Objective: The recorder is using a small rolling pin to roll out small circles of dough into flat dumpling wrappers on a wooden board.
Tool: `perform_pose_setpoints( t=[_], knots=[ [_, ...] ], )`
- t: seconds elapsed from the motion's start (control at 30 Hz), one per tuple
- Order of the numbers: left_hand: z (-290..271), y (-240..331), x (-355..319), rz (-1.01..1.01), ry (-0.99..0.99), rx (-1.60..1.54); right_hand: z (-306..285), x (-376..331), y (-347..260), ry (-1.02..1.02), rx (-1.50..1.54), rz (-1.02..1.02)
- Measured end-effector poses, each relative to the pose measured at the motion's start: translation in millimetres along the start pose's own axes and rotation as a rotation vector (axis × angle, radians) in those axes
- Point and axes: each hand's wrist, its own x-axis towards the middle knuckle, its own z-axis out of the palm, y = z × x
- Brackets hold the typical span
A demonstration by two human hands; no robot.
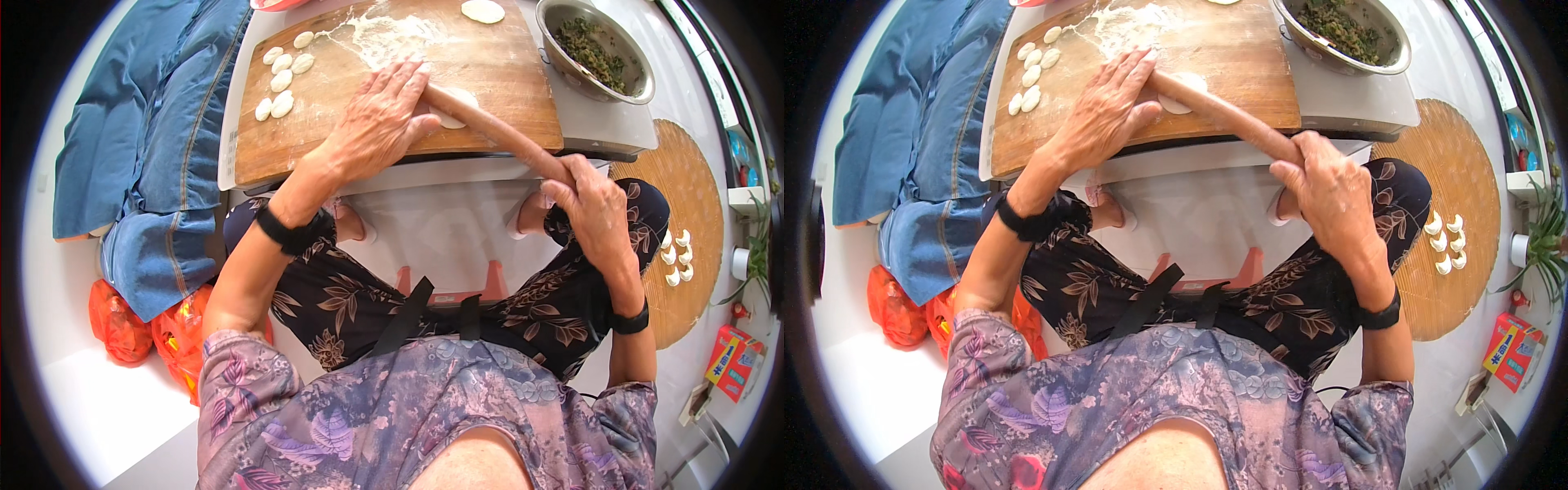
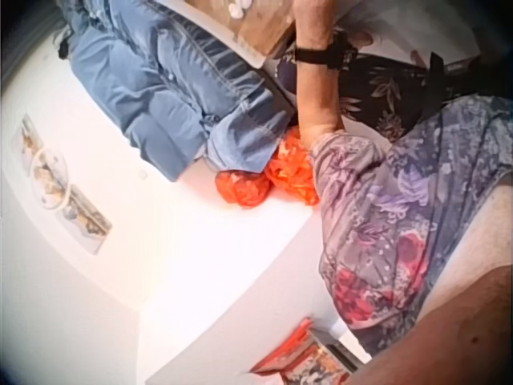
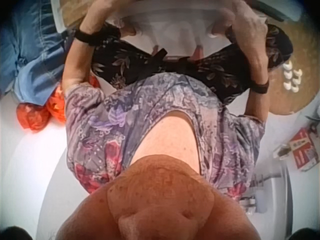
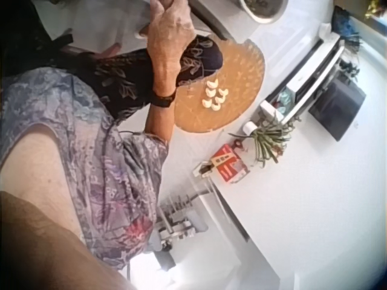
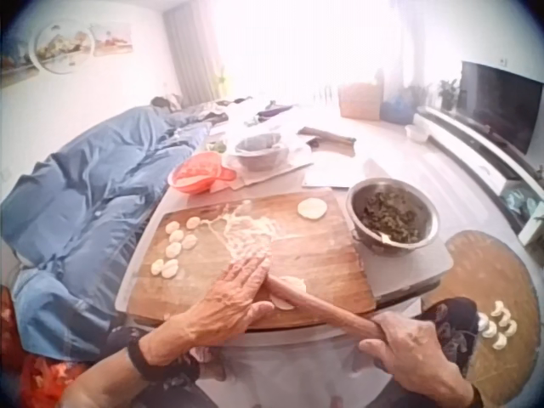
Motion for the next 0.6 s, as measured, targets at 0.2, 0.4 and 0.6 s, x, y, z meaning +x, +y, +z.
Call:
perform_pose_setpoints(
  t=[0.2, 0.4, 0.6],
  knots=[
    [-4, 1, 5, 0.021, -0.019, 0.047, -3, -3, 9, 0.077, -0.056, -0.001],
    [14, -19, 39, 0.023, 0.084, 0.030, -12, 18, 21, 0.131, -0.125, 0.065],
    [-2, -5, 7, 0.025, -0.043, 0.034, -3, -13, 8, 0.041, -0.078, -0.008]
  ],
)
